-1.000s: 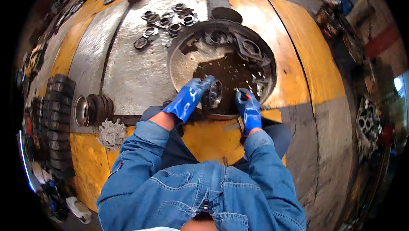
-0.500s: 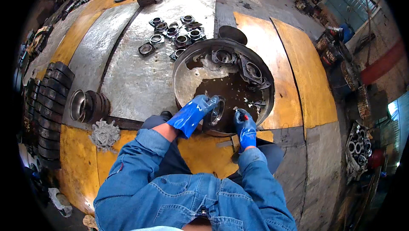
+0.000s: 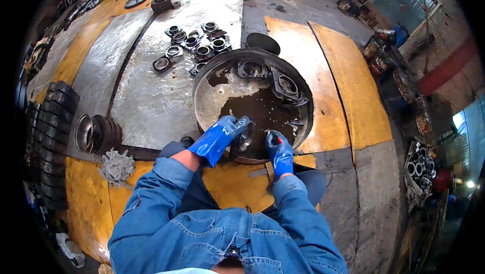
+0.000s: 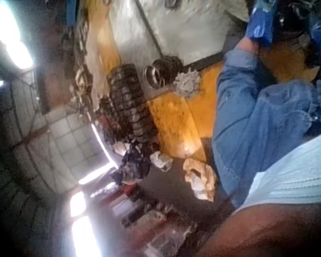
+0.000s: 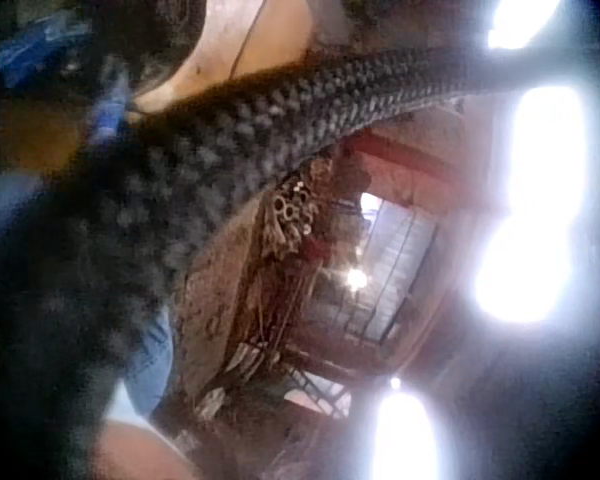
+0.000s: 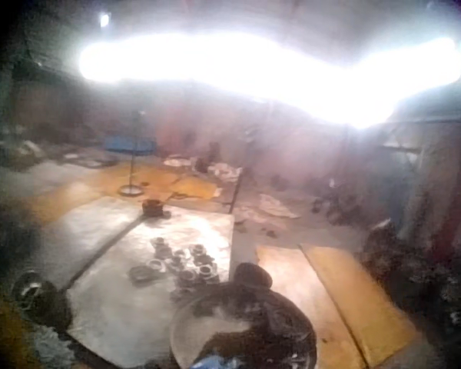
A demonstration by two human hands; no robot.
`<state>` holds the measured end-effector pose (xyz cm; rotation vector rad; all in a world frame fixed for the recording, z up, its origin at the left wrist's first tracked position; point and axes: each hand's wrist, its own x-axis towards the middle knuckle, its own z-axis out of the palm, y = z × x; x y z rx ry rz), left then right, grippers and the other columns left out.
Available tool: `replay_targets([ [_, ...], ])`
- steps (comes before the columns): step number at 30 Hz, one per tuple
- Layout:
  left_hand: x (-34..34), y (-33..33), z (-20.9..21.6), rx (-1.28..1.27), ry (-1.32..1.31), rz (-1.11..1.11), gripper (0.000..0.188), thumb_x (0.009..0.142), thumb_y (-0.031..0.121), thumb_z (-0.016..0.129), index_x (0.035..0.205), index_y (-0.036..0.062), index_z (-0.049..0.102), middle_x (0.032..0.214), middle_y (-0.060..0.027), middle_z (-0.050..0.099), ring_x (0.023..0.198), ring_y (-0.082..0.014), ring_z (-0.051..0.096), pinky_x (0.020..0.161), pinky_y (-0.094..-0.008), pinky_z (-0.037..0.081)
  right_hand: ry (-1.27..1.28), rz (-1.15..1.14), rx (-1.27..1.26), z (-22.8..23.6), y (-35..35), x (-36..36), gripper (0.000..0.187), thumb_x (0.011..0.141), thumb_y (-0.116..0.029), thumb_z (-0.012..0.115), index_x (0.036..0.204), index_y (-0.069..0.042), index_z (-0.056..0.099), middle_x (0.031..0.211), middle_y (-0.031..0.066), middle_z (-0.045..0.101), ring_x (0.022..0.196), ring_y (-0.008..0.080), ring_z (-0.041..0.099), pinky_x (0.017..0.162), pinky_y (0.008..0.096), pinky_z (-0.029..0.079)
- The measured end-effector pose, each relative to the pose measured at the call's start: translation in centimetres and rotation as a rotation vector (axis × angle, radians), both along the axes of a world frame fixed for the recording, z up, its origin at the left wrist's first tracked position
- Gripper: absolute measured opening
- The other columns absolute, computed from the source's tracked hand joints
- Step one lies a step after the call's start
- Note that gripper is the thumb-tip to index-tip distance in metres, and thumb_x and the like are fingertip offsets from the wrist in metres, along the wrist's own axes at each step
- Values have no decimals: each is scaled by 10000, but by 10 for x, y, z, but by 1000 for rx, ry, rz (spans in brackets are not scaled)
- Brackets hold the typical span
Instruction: The person sits on the floor and uses a red-handled brush to scrub a dark, greasy metal part submerged in a basin of liquid. They repeatedly scrub the part and dip it into the liquid, handling it with gloved hands.
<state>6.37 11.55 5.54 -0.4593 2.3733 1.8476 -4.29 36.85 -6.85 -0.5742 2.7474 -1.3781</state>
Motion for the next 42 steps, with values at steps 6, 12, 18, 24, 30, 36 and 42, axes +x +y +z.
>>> replay_targets([
  [6, -2, 4, 16, -2, -48, -12, 718, 996, 662, 576, 895, -17, 788, 763, -200, 735, 701, -295, 728, 680, -431, 557, 17, -13, -14, 1, 3, -1, 223, 988, -116, 705, 1183, -14, 741, 1033, 98, 779, 942, 137, 711, 879, 283, 564],
  [12, -2, 0, 8, -15, -81, 4, 637, 1030, 582, 579, 849, 6, 781, 758, -153, 754, 695, -260, 740, 702, -416, 575, -53, -8, 7, 0, -5, -2, 231, 985, -111, 706, 1195, -19, 739, 1073, 105, 785, 980, 174, 734, 909, 296, 572],
  [18, -8, 2, 7, -106, -102, -11, 708, 989, 661, 577, 905, -10, 789, 798, -206, 747, 745, -321, 740, 705, -442, 565, 68, -28, 48, -2, 0, 0, 254, 979, -143, 726, 1199, -18, 738, 1072, 108, 788, 977, 177, 741, 909, 305, 577],
  [24, -9, 2, 7, -80, -126, 0, 725, 967, 692, 576, 901, 2, 791, 795, -220, 742, 739, -339, 743, 711, -447, 570, 21, -30, 36, 7, -3, 4, 252, 978, -165, 734, 1182, -18, 743, 1071, 110, 787, 969, 179, 741, 906, 304, 578],
  [30, -6, 6, 19, -63, -121, -3, 739, 963, 693, 580, 880, -11, 786, 791, -226, 739, 747, -339, 743, 714, -452, 571, 23, -42, 33, -2, 5, -2, 271, 957, -271, 742, 1135, -70, 778, 1086, 177, 782, 1004, 320, 763, 913, 381, 596],
  [36, -5, 7, 25, -17, -139, 3, 733, 963, 683, 589, 881, -20, 780, 791, -244, 729, 736, -352, 730, 707, -457, 561, 65, -16, 36, 3, 3, 1, 256, 980, -228, 729, 1146, -35, 756, 1064, 131, 785, 966, 228, 751, 894, 331, 586],
  [42, -8, 7, 13, -126, -131, 11, 686, 1013, 633, 563, 829, 15, 799, 779, -156, 767, 731, -290, 755, 759, -432, 588, 70, -34, 61, 12, 0, 7, 262, 963, -274, 732, 1126, -72, 770, 1103, 161, 776, 1025, 343, 748, 926, 386, 588],
])
